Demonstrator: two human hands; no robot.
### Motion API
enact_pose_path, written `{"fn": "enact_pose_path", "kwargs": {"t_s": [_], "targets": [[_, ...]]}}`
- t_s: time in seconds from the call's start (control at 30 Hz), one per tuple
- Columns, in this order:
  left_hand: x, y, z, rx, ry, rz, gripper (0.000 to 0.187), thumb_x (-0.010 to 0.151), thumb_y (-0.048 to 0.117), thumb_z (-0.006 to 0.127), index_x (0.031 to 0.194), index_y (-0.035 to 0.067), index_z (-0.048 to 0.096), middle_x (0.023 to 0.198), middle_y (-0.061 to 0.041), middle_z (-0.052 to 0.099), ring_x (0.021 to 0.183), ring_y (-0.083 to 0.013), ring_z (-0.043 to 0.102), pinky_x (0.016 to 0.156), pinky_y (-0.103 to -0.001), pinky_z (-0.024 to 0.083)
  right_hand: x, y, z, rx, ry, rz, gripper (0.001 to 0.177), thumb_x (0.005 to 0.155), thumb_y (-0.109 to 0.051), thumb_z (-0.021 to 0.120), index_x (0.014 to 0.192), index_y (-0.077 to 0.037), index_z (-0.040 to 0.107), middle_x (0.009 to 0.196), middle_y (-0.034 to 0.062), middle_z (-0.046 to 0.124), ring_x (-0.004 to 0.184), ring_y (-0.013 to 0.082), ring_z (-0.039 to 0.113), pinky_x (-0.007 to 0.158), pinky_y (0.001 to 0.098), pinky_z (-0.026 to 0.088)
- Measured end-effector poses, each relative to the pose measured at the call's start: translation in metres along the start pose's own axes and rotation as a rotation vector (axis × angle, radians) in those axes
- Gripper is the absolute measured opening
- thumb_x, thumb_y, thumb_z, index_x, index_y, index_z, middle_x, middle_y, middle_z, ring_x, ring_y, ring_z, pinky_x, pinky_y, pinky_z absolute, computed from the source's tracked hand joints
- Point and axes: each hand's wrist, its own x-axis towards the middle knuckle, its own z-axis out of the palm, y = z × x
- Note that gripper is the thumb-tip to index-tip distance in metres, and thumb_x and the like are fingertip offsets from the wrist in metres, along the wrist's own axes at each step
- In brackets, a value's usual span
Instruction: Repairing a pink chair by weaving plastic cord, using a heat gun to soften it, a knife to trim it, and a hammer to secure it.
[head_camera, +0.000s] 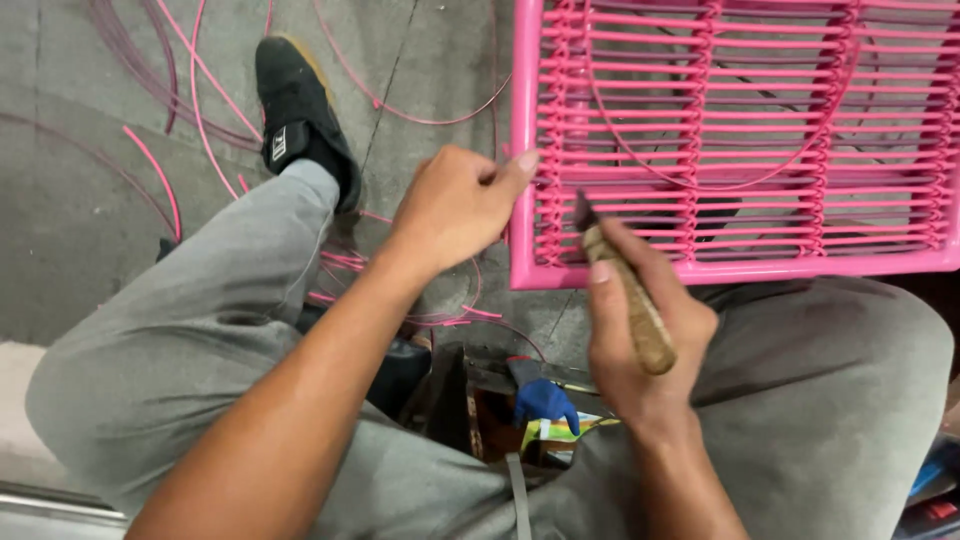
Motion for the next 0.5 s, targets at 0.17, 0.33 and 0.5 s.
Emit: {"fn": "enact_pose_path", "kwargs": {"t_s": [0.17,0.33,0.5], "targets": [[0.0011,-0.0049,0.0064,-0.071,0.012,0.089,0.050,0.094,0.048,0.062,0.079,0.003,0.078,0.057,-0.011,0.071,0.055,-0.0179,0.073,0.057,-0.038,0.055,0.0000,-0.0038,0.0074,0.056,-0.063,0.033,0.031,0.100,-0.004,0.067,0.131,0.003,0.067,0.108,0.0143,0.079,0.092,0.0138,0.076,0.083,0.0251,0.059],[0.0024,-0.0040,0.0078,-0.294,-0.052,-0.002,0.043,0.095,0.038,0.066,0.083,-0.001,0.079,0.064,-0.007,0.074,0.054,-0.0114,0.070,0.053,-0.030,0.058,0.0022,-0.0011,0.0078,0.048,-0.068,-0.047,0.030,0.101,-0.003,0.066,0.131,0.004,0.065,0.110,0.0167,0.077,0.095,0.0177,0.079,0.084,0.0269,0.060],[0.0035,-0.0055,0.0074,-0.337,-0.074,-0.031,0.044,0.096,0.037,0.067,0.083,-0.004,0.078,0.069,-0.008,0.075,0.057,-0.0104,0.069,0.054,-0.027,0.059,0.0038,-0.0002,0.0089,0.049,-0.075,-0.052,0.030,0.101,-0.002,0.067,0.131,0.004,0.065,0.110,0.0166,0.077,0.095,0.0188,0.079,0.084,0.0281,0.060]]}}
